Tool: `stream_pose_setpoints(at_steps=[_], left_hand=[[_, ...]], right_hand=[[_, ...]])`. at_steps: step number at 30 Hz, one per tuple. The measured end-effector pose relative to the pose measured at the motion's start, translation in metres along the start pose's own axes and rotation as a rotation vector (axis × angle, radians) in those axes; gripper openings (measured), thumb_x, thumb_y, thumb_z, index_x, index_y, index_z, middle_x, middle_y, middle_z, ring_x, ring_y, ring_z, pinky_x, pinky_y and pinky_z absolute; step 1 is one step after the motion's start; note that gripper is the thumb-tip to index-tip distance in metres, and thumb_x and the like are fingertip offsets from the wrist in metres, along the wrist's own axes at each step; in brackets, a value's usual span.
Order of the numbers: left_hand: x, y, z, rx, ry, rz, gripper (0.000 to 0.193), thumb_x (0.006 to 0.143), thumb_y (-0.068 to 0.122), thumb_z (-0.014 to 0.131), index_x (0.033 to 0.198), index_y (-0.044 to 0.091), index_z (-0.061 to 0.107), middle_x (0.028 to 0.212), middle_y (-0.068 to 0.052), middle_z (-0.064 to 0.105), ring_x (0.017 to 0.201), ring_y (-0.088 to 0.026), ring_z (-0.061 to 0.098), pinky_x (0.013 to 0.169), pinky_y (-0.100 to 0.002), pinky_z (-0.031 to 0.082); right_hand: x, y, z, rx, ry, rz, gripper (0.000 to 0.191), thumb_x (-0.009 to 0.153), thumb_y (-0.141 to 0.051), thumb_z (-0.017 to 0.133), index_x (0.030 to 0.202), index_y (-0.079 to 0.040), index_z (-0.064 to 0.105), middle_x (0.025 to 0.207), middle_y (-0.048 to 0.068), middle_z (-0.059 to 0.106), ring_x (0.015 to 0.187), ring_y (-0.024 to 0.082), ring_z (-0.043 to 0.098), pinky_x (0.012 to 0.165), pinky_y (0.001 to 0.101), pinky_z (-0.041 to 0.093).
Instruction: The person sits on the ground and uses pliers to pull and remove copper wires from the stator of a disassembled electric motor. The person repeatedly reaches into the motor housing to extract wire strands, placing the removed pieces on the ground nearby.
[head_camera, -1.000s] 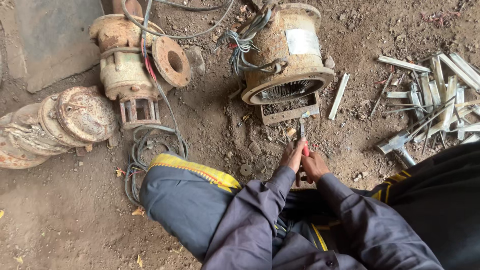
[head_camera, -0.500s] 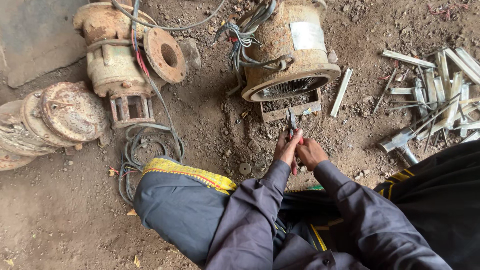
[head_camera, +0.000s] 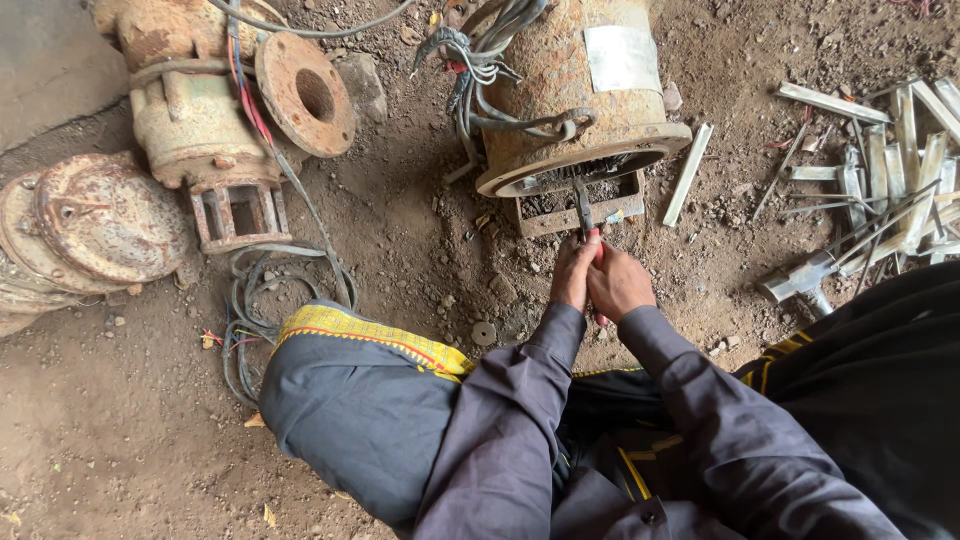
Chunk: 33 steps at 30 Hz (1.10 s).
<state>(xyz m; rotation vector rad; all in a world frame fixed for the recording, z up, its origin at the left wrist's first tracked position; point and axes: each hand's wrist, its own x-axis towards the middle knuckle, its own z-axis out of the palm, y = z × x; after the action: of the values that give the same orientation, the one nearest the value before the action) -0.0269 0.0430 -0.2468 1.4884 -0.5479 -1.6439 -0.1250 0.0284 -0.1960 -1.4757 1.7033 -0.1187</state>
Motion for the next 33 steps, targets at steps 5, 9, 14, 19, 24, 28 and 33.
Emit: stream_pose_setpoints(at_steps=[5, 9, 14, 19, 24, 28, 33], left_hand=[[0.018, 0.008, -0.006, -0.014, 0.113, -0.027, 0.069, 0.096, 0.071, 0.043, 0.146, 0.025, 0.051, 0.128, -0.003, 0.062, 0.122, -0.024, 0.056, 0.093, -0.045, 0.048], [0.016, 0.039, -0.013, -0.071, 0.14, -0.036, 0.055, 0.092, 0.062, 0.06, 0.119, 0.016, 0.074, 0.109, -0.007, 0.078, 0.103, -0.021, 0.073, 0.072, -0.037, 0.059], [0.03, 0.053, -0.018, -0.294, 0.353, 0.122, 0.037, 0.085, 0.04, 0.075, 0.114, 0.017, 0.075, 0.104, -0.006, 0.079, 0.087, -0.02, 0.075, 0.058, -0.036, 0.058], [0.034, 0.026, -0.01, -0.069, 0.398, -0.069, 0.037, 0.092, 0.048, 0.064, 0.113, 0.02, 0.075, 0.102, -0.001, 0.076, 0.088, -0.018, 0.071, 0.066, -0.038, 0.055], [0.021, 0.012, -0.003, 0.18, 0.277, -0.123, 0.044, 0.098, 0.056, 0.058, 0.11, 0.017, 0.074, 0.104, -0.003, 0.071, 0.097, -0.017, 0.067, 0.081, -0.039, 0.053], [0.02, 0.015, -0.005, 0.175, 0.283, -0.152, 0.045, 0.092, 0.059, 0.061, 0.097, 0.016, 0.073, 0.098, -0.005, 0.073, 0.091, -0.02, 0.07, 0.08, -0.04, 0.056], [0.024, 0.015, -0.009, 0.189, 0.313, -0.152, 0.044, 0.09, 0.059, 0.065, 0.092, 0.016, 0.072, 0.097, -0.005, 0.073, 0.091, -0.021, 0.07, 0.082, -0.04, 0.057]], right_hand=[[-0.026, -0.011, -0.01, -0.052, -0.01, -0.015, 0.038, 0.103, -0.04, 0.049, 0.116, -0.007, 0.064, 0.09, 0.022, 0.069, 0.071, 0.035, 0.071, 0.069, 0.0484, 0.058], [-0.059, -0.008, -0.013, -0.094, 0.153, -0.191, 0.057, 0.097, -0.04, 0.058, 0.143, -0.006, 0.054, 0.101, 0.026, 0.066, 0.076, 0.04, 0.068, 0.07, 0.0525, 0.056], [-0.049, -0.002, -0.012, -0.015, -0.066, -0.009, 0.048, 0.099, -0.042, 0.057, 0.134, -0.01, 0.061, 0.091, 0.018, 0.07, 0.076, 0.033, 0.071, 0.073, 0.0492, 0.058], [-0.016, -0.001, -0.008, 0.143, -0.05, 0.066, 0.045, 0.098, -0.04, 0.059, 0.13, -0.009, 0.063, 0.085, 0.015, 0.072, 0.073, 0.027, 0.071, 0.076, 0.0452, 0.058], [-0.002, -0.003, -0.009, 0.176, 0.044, 0.005, 0.036, 0.096, -0.036, 0.062, 0.113, -0.005, 0.07, 0.087, 0.013, 0.074, 0.076, 0.024, 0.07, 0.078, 0.0442, 0.055], [0.001, -0.006, -0.007, 0.22, -0.044, 0.116, 0.037, 0.096, -0.036, 0.061, 0.118, -0.007, 0.069, 0.08, 0.015, 0.07, 0.069, 0.026, 0.069, 0.072, 0.0445, 0.056], [0.009, -0.01, -0.001, 0.215, -0.045, 0.118, 0.037, 0.097, -0.034, 0.059, 0.118, -0.005, 0.069, 0.08, 0.014, 0.07, 0.068, 0.025, 0.069, 0.07, 0.0436, 0.056]])
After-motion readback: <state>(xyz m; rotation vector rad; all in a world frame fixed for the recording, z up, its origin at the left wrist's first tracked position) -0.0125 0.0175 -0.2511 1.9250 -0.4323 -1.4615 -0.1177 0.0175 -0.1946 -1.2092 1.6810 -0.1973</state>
